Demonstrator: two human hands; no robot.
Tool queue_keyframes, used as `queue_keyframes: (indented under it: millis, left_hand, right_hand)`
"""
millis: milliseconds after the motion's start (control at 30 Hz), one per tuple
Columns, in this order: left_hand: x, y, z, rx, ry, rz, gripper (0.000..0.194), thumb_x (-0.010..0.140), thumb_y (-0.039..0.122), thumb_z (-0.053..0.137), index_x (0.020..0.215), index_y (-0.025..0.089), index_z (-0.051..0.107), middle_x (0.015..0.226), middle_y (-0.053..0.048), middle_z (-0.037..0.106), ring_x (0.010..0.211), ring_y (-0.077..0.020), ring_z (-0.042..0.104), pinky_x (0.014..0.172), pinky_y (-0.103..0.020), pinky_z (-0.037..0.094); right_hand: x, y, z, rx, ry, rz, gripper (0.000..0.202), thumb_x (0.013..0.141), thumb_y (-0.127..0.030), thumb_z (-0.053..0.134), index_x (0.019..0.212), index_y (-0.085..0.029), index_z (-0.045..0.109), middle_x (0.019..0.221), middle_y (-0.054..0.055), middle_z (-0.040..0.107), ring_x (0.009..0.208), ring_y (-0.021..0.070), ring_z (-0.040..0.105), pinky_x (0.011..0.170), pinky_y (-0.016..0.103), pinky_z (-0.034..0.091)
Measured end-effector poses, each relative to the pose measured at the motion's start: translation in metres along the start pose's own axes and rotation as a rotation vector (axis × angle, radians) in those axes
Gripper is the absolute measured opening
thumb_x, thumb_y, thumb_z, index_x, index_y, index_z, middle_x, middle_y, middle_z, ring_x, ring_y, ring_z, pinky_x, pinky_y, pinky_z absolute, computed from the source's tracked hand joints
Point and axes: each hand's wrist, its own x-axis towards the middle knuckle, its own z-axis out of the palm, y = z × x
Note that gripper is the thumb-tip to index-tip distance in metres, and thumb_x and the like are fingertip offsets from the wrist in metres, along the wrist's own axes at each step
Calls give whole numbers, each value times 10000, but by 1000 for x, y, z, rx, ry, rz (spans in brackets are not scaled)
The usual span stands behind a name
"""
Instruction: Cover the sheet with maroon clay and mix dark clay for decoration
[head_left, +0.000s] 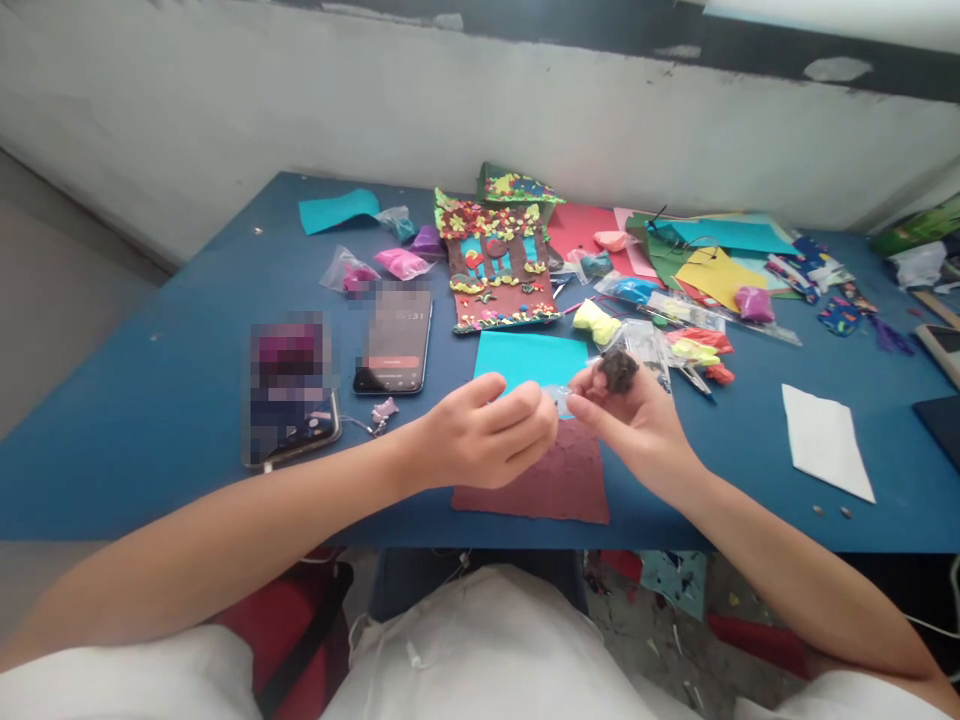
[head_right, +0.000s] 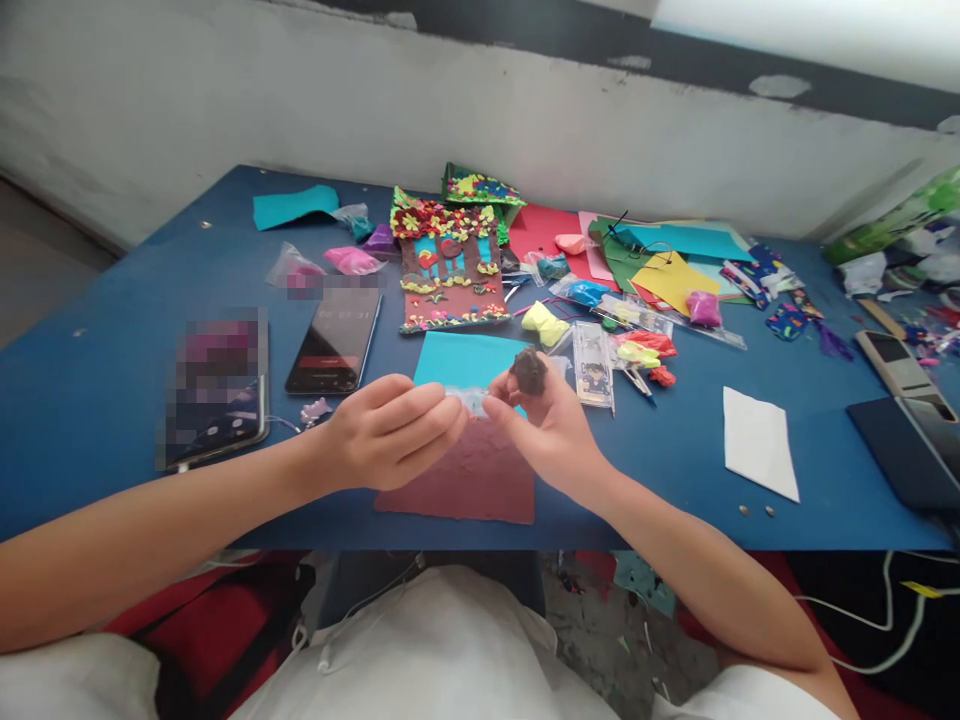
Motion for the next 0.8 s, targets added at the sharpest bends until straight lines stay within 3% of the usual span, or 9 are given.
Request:
queue_keyframes:
  millis: [100,200,300,400,500,567,667,800]
  left_hand:
    - [3,1,-1,-72,-75,16,315,932,58,440,762,219,650,764,-17,712,681,-132,648,477,-281,359]
    - [1,4,2,-112,55,-49,185,917,105,491,829,203,622,760,-26,694,684,-145,629,531,-276,425]
    - [-2,8,6,-368,160,-429,40,912,160,520,893,178,551,776,-37,641,726,-145,596,661,-282,497]
    - [-2,9,5,-633,43,-776,116,886,253,605,926,169,536,821,-32,607,749,-134,573,685,-263,499]
    - [2,7,1,-836,-171,-808,138,886,304,606,905,168,586,875,-44,640,832,-156,587,758,-286,496]
    - [4,7,-2,-951,-225,-809,131,907,287,567,849,175,605,866,-36,656,851,-157,592,781,-287,488]
    - [5,7,-2,-1016,-201,-880,166,915,247,539,783,175,610,807,-22,656,785,-140,589,702,-251,476]
    - [1,10,4,-839,-116,-878,229,916,204,528,705,174,611,742,-23,665,741,-139,577,674,-250,463]
  right_hand:
    - [1,-2,-1,142,33,78,434,709,-419,810,745,-244,414,708,-59,521,643,100,487,589,245,423]
    - [2,-6,-2,228,42,133,468,662,-419,842,738,-243,415,692,-65,513,641,100,472,583,238,415]
    - [1,-7,-2,266,-14,159,451,676,-418,839,741,-239,430,693,-64,532,630,94,481,581,232,424]
    - [-2,-6,-2,276,-63,143,411,721,-399,814,757,-238,438,724,-60,565,639,91,508,591,231,445]
    - [-2,-3,-2,275,-72,106,379,750,-373,796,775,-240,443,731,-63,569,643,87,517,592,224,453]
    - [-2,0,-2,243,-64,70,360,763,-359,787,779,-243,447,732,-59,573,651,95,532,593,231,463]
    - [-2,4,-5,150,-14,-57,262,806,-387,745,813,-250,522,800,-25,605,747,127,581,671,269,503]
    - [-5,7,-14,-2,117,-178,234,913,-490,578,972,-285,676,948,21,643,883,161,603,793,306,513]
